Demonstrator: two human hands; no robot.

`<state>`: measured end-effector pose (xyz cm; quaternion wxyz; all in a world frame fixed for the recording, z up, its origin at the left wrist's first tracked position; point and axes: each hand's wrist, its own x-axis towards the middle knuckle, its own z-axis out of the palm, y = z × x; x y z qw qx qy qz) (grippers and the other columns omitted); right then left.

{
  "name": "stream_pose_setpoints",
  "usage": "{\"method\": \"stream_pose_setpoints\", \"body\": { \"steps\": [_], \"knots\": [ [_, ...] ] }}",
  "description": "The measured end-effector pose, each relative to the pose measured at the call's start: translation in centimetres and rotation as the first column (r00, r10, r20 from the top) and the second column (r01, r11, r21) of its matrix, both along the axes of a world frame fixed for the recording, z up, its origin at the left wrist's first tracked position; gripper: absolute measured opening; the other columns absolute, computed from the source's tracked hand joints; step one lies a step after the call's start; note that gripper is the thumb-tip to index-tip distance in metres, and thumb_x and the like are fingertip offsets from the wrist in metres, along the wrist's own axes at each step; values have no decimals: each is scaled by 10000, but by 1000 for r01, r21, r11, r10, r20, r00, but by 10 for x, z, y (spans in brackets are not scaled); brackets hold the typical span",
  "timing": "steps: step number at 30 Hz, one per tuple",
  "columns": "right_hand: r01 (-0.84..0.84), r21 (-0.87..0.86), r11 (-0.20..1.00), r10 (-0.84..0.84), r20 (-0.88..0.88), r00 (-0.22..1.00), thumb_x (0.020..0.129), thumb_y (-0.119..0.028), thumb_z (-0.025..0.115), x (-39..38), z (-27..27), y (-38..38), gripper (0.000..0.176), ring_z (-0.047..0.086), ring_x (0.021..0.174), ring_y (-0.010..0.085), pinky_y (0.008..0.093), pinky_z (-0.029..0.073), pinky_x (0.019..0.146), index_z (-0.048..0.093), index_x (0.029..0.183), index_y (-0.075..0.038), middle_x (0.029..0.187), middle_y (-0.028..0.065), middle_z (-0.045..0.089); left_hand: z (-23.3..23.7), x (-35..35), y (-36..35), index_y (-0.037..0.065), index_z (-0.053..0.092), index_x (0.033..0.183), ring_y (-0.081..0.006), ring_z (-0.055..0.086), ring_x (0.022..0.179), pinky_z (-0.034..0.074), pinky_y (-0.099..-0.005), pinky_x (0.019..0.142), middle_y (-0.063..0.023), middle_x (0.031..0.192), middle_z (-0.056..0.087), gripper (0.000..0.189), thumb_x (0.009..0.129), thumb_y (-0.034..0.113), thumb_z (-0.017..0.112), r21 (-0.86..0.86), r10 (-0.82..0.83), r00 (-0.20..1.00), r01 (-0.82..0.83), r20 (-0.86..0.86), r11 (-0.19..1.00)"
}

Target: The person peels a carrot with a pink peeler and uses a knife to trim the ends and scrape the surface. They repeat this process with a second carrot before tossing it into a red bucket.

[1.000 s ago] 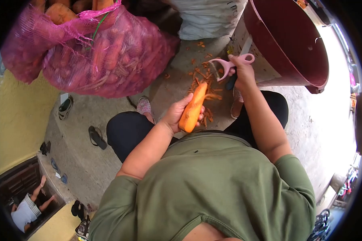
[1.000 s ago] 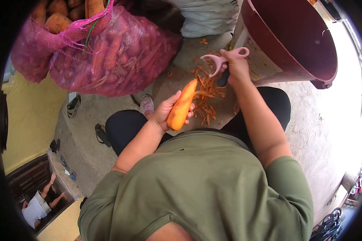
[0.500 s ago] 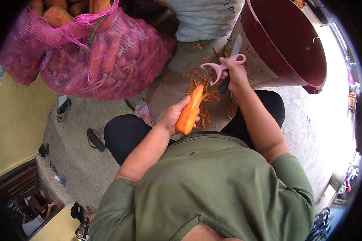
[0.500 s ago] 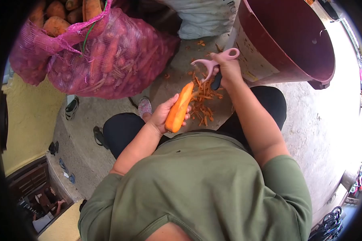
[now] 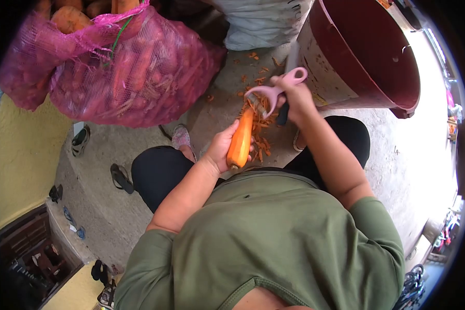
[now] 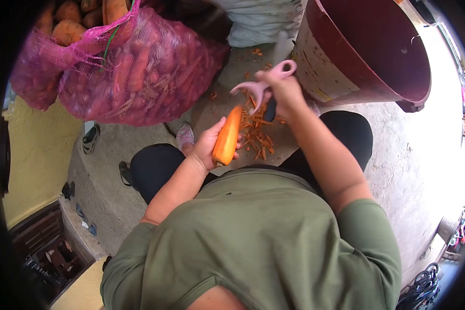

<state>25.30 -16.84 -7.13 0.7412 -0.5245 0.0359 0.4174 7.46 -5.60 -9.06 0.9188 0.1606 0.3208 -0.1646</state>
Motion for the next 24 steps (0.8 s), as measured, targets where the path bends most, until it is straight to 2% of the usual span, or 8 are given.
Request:
{"method": "stream_pose_setpoints", "body": {
  "steps": [4,6,8,10,14,16,20,24],
  "knots": [
    [-410,91,908,404,78,912,701,-114,625,-63,30,1,137,500,447,107,211,378,355,518,717,-30,625,56,544,14,4,-2,64,423,1069,-223,555,647,483,-344,499,-109,796,533,409,876,405,307,108,-46,989,31,143,994],
    [-425,17,905,421,105,901,705,-111,620,-61,20,3,131,492,437,105,214,380,357,523,717,-24,620,56,544,5,0,-3,68,434,1053,-233,557,667,493,-357,493,-127,817,533,384,868,390,336,38,-10,996,7,93,999],
    [-117,-49,992,123,135,983,706,-103,615,-38,0,9,125,480,422,106,221,378,356,526,713,-15,594,58,534,-6,-3,-4,72,444,1037,-244,559,688,503,-370,487,-145,838,532,360,859,374,366,-30,21,999,-19,45,999],
    [-60,-71,996,64,63,996,736,-114,570,-2,-14,6,97,449,434,102,212,370,378,522,759,-33,621,31,519,-7,-4,-4,65,437,1043,-248,558,693,502,-367,492,-143,838,531,389,854,398,372,26,26,999,-25,-25,999],
    [-259,-50,965,262,61,963,707,-127,603,-48,34,3,136,454,424,94,208,362,379,500,730,-41,561,21,491,14,4,-5,35,443,1042,-249,564,710,504,-367,514,-143,835,536,408,855,391,370,-9,22,994,-21,103,1000],
    [-534,65,843,527,99,844,693,-114,617,-65,37,1,145,466,414,96,200,368,372,507,741,-32,580,46,525,15,6,-5,20,450,1032,-247,567,720,505,-366,520,-142,834,538,408,857,378,363,-39,12,981,-5,193,999],
    [-300,19,954,298,69,952,701,-104,628,-51,10,6,133,443,376,93,218,361,342,521,685,-28,564,46,527,11,5,-5,11,463,1021,-242,571,756,507,-367,522,-139,861,547,397,860,356,350,-90,53,980,-36,191,995],
    [-350,67,934,345,83,935,706,-99,621,-53,29,2,126,457,384,94,211,362,339,517,690,-30,574,44,526,3,0,-5,9,460,1026,-238,573,745,510,-361,534,-141,872,549,406,856,363,354,-127,64,962,-31,264,991]
  ]
}}
